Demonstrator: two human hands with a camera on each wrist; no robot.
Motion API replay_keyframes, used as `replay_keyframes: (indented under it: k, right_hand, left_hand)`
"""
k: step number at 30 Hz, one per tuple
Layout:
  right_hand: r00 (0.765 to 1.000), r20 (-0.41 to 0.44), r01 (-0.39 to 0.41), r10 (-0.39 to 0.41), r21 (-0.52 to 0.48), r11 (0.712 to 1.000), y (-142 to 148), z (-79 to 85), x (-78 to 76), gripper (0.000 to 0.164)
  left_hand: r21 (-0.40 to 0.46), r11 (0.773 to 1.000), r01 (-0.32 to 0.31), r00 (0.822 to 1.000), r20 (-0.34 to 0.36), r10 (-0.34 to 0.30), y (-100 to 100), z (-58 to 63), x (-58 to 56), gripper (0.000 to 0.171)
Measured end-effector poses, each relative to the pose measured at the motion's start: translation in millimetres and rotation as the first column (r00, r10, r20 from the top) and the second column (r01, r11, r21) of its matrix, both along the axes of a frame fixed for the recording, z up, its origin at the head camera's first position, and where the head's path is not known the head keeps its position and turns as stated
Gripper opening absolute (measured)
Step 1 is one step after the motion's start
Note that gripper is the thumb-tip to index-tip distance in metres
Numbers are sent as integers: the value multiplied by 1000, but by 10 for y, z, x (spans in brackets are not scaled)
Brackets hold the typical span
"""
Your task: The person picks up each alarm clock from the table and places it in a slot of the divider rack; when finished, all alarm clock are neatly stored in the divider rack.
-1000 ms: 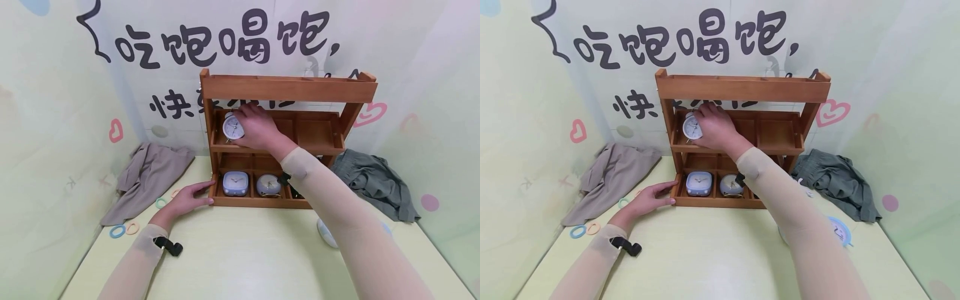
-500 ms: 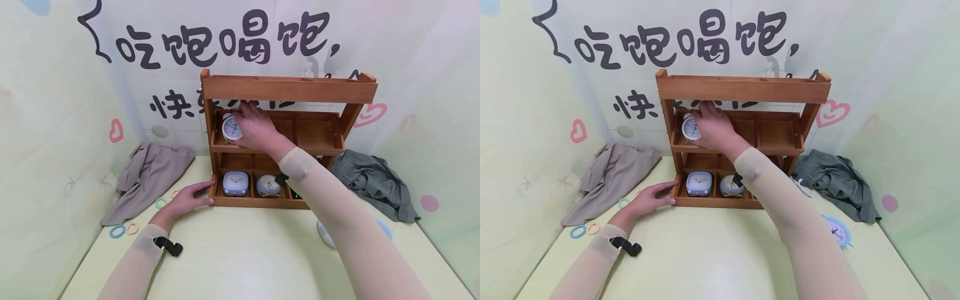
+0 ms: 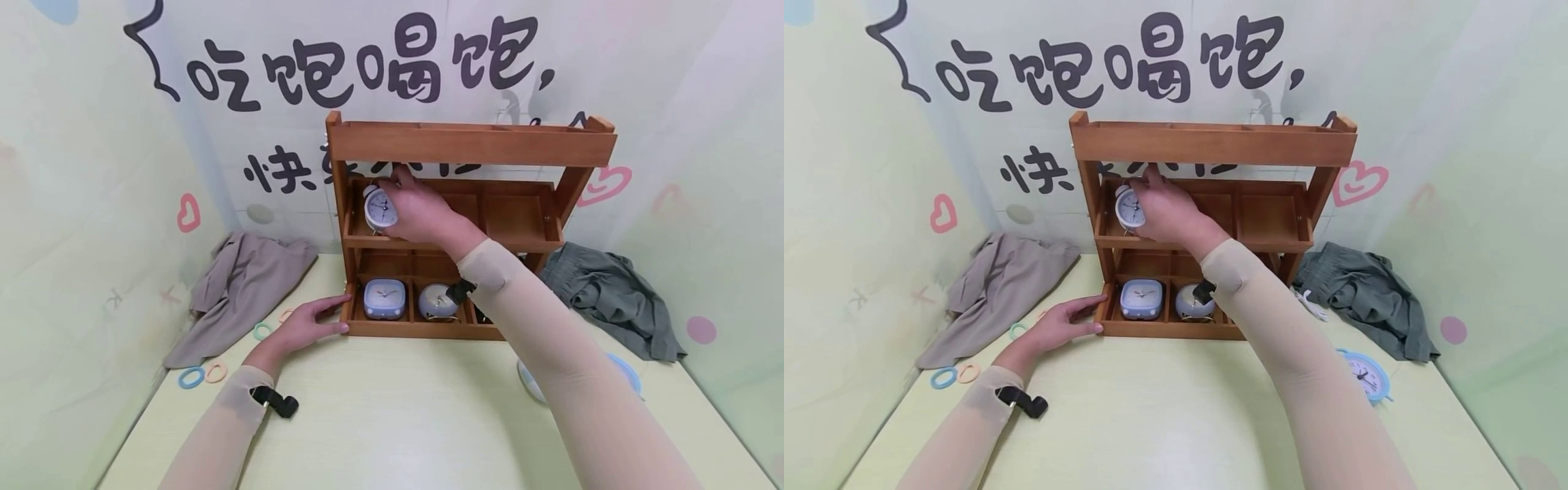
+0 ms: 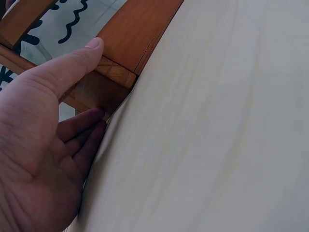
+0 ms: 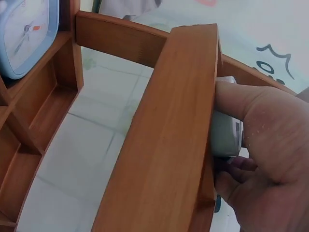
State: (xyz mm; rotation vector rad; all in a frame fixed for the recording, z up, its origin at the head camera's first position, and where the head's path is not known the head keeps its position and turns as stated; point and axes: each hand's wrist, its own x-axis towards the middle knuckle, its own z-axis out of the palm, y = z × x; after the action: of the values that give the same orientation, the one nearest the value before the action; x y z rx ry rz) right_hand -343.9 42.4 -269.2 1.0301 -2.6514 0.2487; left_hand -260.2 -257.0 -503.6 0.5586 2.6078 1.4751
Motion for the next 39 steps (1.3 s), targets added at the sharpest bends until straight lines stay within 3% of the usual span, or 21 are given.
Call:
replay_keyframes:
  k: [5,9,13,22,29,39]
  right_hand:
    - [995,95,-28,28,0,1000,11,56,-22,91]
    - [974,219,-46,59,-62,997,23,121,-30,83]
    - [956,284,-46,72,-97,994,38,146,-19,74]
    - [958,285,-10,32,-79,997,117,130,71,77]
    - [973,228,-3,33,-131,991,424,41,160,79]
    - [980,196,56,-19,-187,981,1016,-240,551,78]
  left_hand:
    - [-9,1000,3,1000,9,-2,-4,-11,-4,72]
    - [-27,1000,-4,1000,-2,4,-22,-16,-6,72]
    - [-40,999,-16,1000,-13,16,-26,-10,-2,72]
    - [-12,1000,-3,1000,-5,3,-5,-8,2,71]
    - [-14,1000,-4,1000,9,4,19,-16,-15,72]
    - [-46,999,-20,1000,23,21,-3,-5,-9,74]
